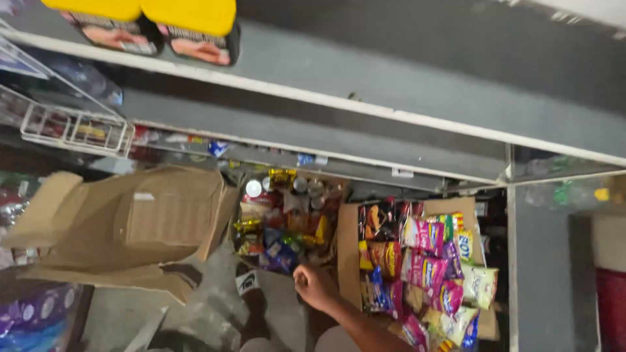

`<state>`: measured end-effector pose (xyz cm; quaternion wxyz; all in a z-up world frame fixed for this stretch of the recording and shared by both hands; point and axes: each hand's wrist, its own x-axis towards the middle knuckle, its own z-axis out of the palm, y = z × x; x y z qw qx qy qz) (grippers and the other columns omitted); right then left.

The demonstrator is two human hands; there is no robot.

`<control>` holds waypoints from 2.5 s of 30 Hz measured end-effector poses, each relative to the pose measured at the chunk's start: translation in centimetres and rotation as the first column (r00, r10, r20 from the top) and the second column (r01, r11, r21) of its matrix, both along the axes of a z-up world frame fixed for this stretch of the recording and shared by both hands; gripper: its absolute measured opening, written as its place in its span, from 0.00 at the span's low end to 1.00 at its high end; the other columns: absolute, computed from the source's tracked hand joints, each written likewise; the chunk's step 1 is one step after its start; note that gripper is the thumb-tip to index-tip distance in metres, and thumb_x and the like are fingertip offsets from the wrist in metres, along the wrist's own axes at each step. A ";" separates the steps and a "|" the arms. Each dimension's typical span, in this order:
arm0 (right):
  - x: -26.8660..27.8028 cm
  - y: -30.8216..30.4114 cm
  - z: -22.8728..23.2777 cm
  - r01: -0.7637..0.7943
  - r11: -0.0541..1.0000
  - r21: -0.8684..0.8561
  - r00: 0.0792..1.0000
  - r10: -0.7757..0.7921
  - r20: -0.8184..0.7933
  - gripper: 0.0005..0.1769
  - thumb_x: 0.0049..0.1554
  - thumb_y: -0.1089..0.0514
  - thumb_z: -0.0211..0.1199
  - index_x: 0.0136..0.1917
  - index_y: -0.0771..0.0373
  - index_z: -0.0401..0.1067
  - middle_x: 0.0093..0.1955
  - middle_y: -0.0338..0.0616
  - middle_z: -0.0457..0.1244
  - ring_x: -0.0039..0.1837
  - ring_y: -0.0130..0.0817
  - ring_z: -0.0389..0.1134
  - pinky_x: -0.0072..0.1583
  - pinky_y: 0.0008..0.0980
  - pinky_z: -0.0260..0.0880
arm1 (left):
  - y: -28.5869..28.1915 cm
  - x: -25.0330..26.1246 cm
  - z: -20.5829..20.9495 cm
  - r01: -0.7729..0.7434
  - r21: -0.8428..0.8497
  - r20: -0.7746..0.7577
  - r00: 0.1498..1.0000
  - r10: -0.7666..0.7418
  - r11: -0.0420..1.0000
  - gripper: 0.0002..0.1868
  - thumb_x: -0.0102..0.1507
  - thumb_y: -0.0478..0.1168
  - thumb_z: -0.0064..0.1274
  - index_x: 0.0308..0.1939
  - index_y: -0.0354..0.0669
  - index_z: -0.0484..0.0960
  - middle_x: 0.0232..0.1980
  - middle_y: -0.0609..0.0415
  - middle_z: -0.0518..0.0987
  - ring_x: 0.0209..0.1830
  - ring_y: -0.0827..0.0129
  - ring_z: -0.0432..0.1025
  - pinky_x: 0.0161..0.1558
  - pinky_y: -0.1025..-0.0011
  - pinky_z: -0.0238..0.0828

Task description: Stocking and organizing various snack bags and canned goods from cardboard boxes onto grocery store shelves.

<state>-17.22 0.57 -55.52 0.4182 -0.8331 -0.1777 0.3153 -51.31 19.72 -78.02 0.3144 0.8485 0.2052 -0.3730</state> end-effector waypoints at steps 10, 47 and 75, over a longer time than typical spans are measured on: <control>-2.7 2.3 -19.7 0.212 0.969 -0.128 0.977 -0.205 0.063 0.05 0.54 0.62 0.64 0.45 0.64 0.74 0.42 0.53 0.70 0.48 0.47 0.74 0.48 0.42 0.73 | 8.6 14.5 2.3 -0.112 -0.069 -0.287 0.954 0.088 0.991 0.20 0.68 0.48 0.44 0.61 0.45 0.76 0.63 0.44 0.77 0.62 0.49 0.74 0.61 0.54 0.71; 3.5 3.7 -51.0 -0.038 0.939 -0.342 0.997 0.060 0.052 0.47 0.49 0.46 0.73 0.77 0.56 0.58 0.75 0.56 0.55 0.74 0.59 0.54 0.72 0.52 0.55 | 5.1 32.7 -27.2 0.270 0.235 0.326 0.883 -0.337 0.934 0.33 0.52 0.40 0.59 0.62 0.39 0.73 0.66 0.42 0.70 0.57 0.38 0.67 0.58 0.48 0.67; 4.5 -1.3 -45.9 0.526 0.783 -0.331 0.385 -0.567 -0.728 0.40 0.46 0.47 0.73 0.70 0.52 0.66 0.60 0.49 0.68 0.58 0.44 0.70 0.59 0.44 0.73 | 9.1 31.3 -24.1 -0.265 -0.167 0.565 0.763 0.313 0.949 0.20 0.61 0.25 0.48 0.56 0.35 0.80 0.56 0.39 0.79 0.54 0.49 0.77 0.56 0.62 0.75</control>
